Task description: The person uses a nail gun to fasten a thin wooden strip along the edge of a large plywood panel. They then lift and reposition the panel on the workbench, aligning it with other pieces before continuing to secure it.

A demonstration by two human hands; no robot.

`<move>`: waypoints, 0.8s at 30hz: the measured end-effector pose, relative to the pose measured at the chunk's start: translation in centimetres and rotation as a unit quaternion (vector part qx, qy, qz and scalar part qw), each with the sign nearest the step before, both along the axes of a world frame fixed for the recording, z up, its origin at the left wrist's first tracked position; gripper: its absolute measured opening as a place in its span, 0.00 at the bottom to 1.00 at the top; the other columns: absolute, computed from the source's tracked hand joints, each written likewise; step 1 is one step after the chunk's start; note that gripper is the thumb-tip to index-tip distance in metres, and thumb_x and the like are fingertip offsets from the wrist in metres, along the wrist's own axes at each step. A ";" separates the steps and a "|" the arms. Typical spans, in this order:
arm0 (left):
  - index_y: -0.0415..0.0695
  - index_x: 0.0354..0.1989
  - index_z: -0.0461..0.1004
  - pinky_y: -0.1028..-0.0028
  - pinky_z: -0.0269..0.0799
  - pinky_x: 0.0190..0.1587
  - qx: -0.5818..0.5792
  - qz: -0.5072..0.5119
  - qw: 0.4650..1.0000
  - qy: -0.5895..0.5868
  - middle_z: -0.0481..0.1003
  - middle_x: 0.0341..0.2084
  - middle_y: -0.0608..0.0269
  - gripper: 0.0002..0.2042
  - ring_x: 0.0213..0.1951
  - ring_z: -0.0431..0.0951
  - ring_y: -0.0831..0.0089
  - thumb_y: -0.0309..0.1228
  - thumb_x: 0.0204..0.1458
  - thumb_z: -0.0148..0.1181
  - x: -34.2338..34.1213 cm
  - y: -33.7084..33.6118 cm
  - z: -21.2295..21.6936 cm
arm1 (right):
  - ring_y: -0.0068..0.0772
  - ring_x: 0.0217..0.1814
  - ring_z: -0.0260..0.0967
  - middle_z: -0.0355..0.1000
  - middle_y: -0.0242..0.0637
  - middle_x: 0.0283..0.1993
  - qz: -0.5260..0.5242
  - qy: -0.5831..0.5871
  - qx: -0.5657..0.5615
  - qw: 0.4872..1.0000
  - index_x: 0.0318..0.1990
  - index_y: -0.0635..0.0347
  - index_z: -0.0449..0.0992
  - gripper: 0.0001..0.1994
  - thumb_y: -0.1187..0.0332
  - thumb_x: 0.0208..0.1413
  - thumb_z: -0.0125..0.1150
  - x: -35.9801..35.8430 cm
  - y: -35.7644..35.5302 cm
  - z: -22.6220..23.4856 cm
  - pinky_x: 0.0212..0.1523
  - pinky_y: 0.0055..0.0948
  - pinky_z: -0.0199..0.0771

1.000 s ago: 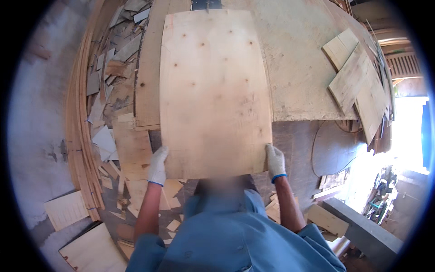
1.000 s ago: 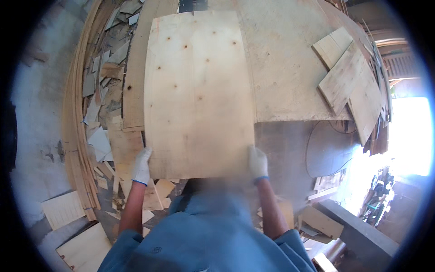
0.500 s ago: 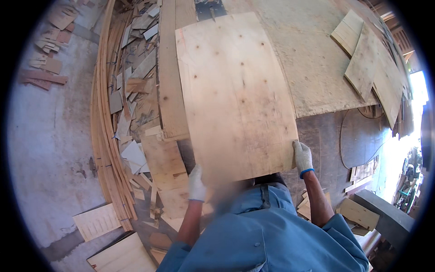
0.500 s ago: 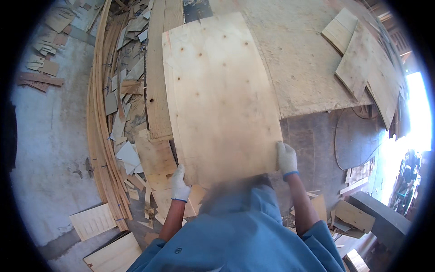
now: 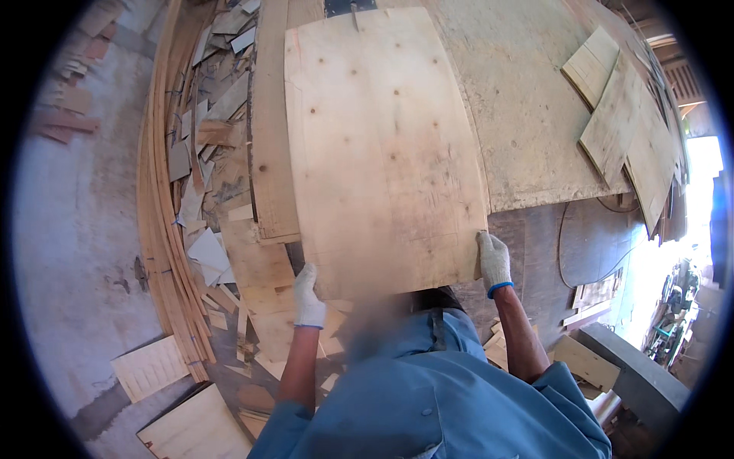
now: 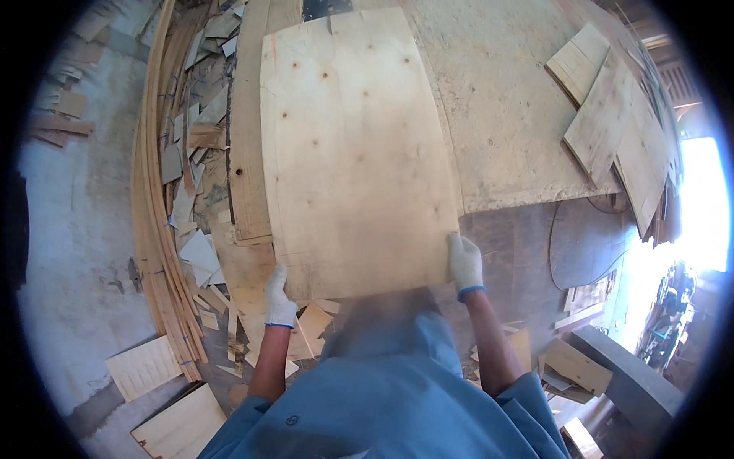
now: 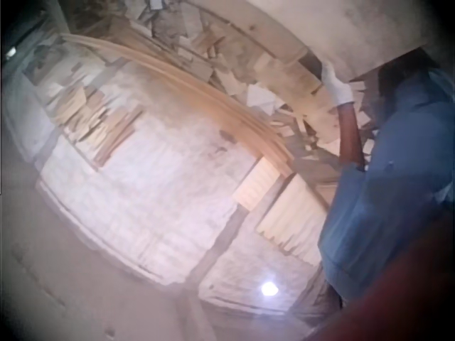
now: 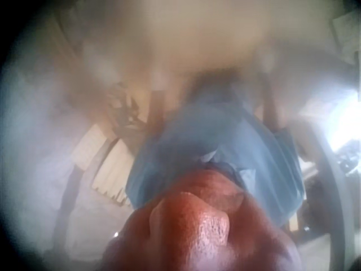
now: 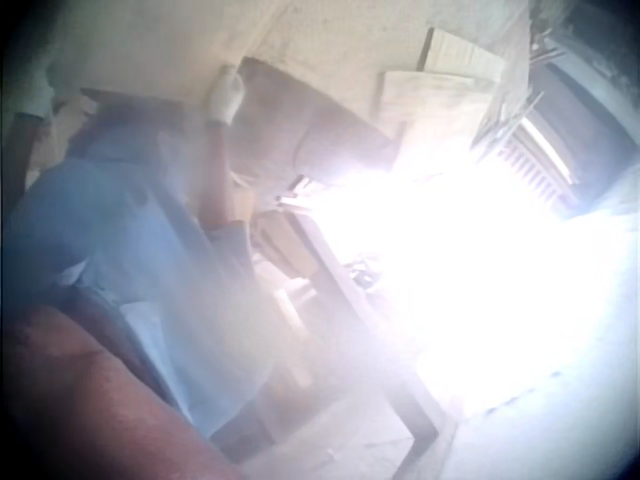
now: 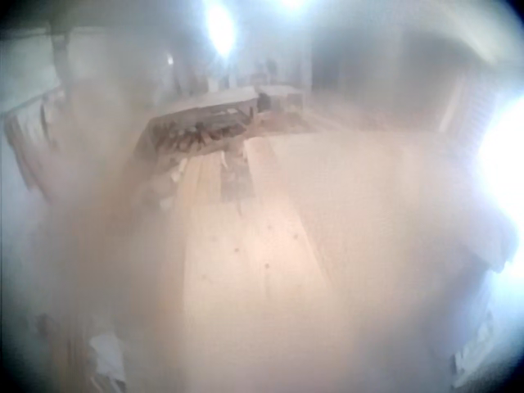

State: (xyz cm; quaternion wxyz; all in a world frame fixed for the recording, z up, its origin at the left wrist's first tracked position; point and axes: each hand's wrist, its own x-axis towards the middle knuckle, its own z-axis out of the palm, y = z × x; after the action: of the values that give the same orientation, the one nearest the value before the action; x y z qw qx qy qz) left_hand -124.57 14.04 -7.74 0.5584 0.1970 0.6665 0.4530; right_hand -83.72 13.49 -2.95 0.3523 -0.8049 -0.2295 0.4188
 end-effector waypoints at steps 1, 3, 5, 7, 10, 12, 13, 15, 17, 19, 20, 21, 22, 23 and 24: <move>0.34 0.52 0.73 0.73 0.66 0.58 0.005 -0.013 1.000 0.019 0.74 0.51 0.60 0.16 0.51 0.72 0.75 0.33 0.60 0.55 -0.1 0.0 -0.2 | 0.19 0.29 0.62 0.69 0.31 0.25 0.002 -0.010 0.007 1.000 0.34 0.68 0.77 0.19 0.57 0.61 0.53 0.0 0.0 -0.4 0.30 0.27 0.65; 0.34 0.51 0.73 0.73 0.66 0.58 0.009 -0.009 0.999 -0.037 0.74 0.51 0.59 0.16 0.52 0.72 0.75 0.34 0.61 0.55 -0.6 0.4 -0.6 | 0.20 0.28 0.61 0.68 0.30 0.24 -0.004 -0.010 0.013 1.000 0.32 0.68 0.76 0.18 0.58 0.61 0.52 -0.1 0.3 -0.8 0.30 0.28 0.64; 0.34 0.51 0.73 0.73 0.66 0.57 0.006 0.000 0.998 -0.070 0.74 0.50 0.59 0.17 0.52 0.72 0.75 0.35 0.60 0.56 -0.6 0.8 -1.1 | 0.20 0.28 0.60 0.66 0.30 0.22 0.002 -0.014 0.016 1.000 0.30 0.68 0.74 0.18 0.58 0.61 0.52 0.0 0.8 -0.7 0.29 0.30 0.63; 0.33 0.51 0.73 0.73 0.67 0.57 -0.002 0.013 0.997 -0.076 0.74 0.50 0.59 0.18 0.51 0.72 0.74 0.36 0.60 0.56 -0.2 2.2 -0.2 | 0.21 0.27 0.58 0.64 0.31 0.21 0.018 -0.018 0.018 1.000 0.29 0.68 0.73 0.19 0.58 0.61 0.52 0.0 1.9 0.0 0.29 0.32 0.62; 0.32 0.52 0.72 0.72 0.70 0.54 -0.002 0.024 0.996 -0.080 0.74 0.48 0.58 0.20 0.50 0.74 0.72 0.38 0.60 0.56 -0.4 3.9 0.0 | 0.22 0.26 0.56 0.61 0.32 0.20 0.027 -0.027 0.016 0.999 0.27 0.68 0.71 0.20 0.57 0.61 0.51 -0.3 3.4 0.2 0.28 0.33 0.60; 0.33 0.52 0.71 0.67 0.74 0.51 -0.002 0.020 0.995 -0.102 0.75 0.48 0.56 0.21 0.49 0.76 0.68 0.40 0.60 0.55 0.2 4.8 0.6 | 0.24 0.26 0.57 0.63 0.36 0.20 0.035 -0.034 0.019 0.999 0.29 0.69 0.72 0.20 0.56 0.61 0.50 -0.2 3.9 0.3 0.29 0.34 0.61; 0.34 0.52 0.70 0.65 0.76 0.49 -0.002 0.018 0.994 -0.112 0.75 0.48 0.55 0.21 0.49 0.77 0.66 0.41 0.61 0.54 0.6 5.3 1.2 | 0.25 0.26 0.57 0.64 0.38 0.21 0.039 -0.037 0.021 0.998 0.29 0.69 0.72 0.21 0.56 0.61 0.50 -0.1 4.2 0.3 0.29 0.34 0.62; 0.32 0.51 0.71 0.67 0.75 0.50 0.012 0.011 0.989 -0.149 0.75 0.47 0.55 0.20 0.48 0.76 0.67 0.38 0.61 0.54 1.3 6.3 3.2 | 0.28 0.27 0.61 0.66 0.43 0.22 0.049 -0.063 0.029 0.996 0.31 0.71 0.72 0.21 0.56 0.61 0.49 0.0 4.9 0.3 0.31 0.36 0.63; 0.32 0.50 0.71 0.67 0.75 0.50 0.016 0.012 0.983 -0.180 0.75 0.46 0.54 0.19 0.48 0.76 0.67 0.37 0.61 0.54 1.6 7.2 3.7 | 0.33 0.29 0.65 0.67 0.48 0.24 0.062 -0.092 0.029 0.993 0.32 0.72 0.73 0.22 0.55 0.61 0.49 0.4 5.6 -0.2 0.33 0.39 0.65; 0.32 0.50 0.71 0.66 0.75 0.50 0.011 0.020 0.979 -0.204 0.75 0.46 0.54 0.18 0.47 0.77 0.67 0.37 0.61 0.54 1.6 8.1 3.9 | 0.37 0.31 0.70 0.68 0.52 0.25 0.078 -0.123 0.023 0.989 0.33 0.72 0.73 0.23 0.55 0.61 0.48 0.9 6.6 -0.6 0.36 0.41 0.66; 0.33 0.49 0.71 0.66 0.76 0.49 0.009 0.018 0.984 -0.178 0.75 0.46 0.54 0.18 0.47 0.77 0.67 0.36 0.61 0.54 1.7 8.4 4.1 | 0.38 0.30 0.70 0.68 0.51 0.24 0.075 -0.113 0.019 0.991 0.33 0.72 0.73 0.23 0.54 0.61 0.48 1.1 6.9 -0.7 0.35 0.41 0.67; 0.33 0.49 0.71 0.66 0.76 0.49 0.006 0.017 0.988 -0.151 0.75 0.45 0.54 0.17 0.46 0.77 0.66 0.36 0.61 0.54 2.0 8.6 4.5 | 0.39 0.29 0.71 0.68 0.50 0.23 0.074 -0.102 0.014 0.992 0.33 0.72 0.74 0.23 0.54 0.61 0.48 1.0 7.4 0.0 0.34 0.41 0.67; 0.33 0.49 0.71 0.65 0.76 0.48 0.003 0.016 0.992 -0.123 0.75 0.45 0.55 0.17 0.46 0.77 0.66 0.36 0.60 0.54 2.3 8.9 4.7 | 0.39 0.28 0.72 0.68 0.48 0.22 0.073 -0.091 0.009 0.993 0.33 0.72 0.74 0.23 0.54 0.61 0.49 0.9 7.8 0.6 0.33 0.41 0.68; 0.34 0.49 0.71 0.65 0.76 0.48 0.003 0.021 0.991 -0.133 0.75 0.45 0.55 0.17 0.46 0.78 0.66 0.36 0.60 0.54 2.3 9.2 4.8 | 0.38 0.26 0.71 0.68 0.47 0.21 0.057 -0.071 0.004 0.996 0.32 0.71 0.74 0.23 0.53 0.61 0.49 0.6 8.2 1.2 0.31 0.40 0.68; 0.34 0.49 0.71 0.65 0.76 0.48 0.001 0.026 0.989 -0.144 0.75 0.45 0.54 0.17 0.45 0.78 0.65 0.37 0.60 0.54 2.5 9.5 4.9 | 0.37 0.24 0.70 0.68 0.46 0.20 0.041 -0.051 -0.001 0.998 0.32 0.71 0.75 0.24 0.53 0.61 0.49 0.3 8.6 1.9 0.29 0.40 0.68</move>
State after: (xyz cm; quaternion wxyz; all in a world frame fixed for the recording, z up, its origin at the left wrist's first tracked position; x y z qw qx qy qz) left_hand -122.08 23.58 -2.85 0.6366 0.1128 0.5835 0.4915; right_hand -83.46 22.08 -1.05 0.3215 -0.8157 -0.2797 0.3913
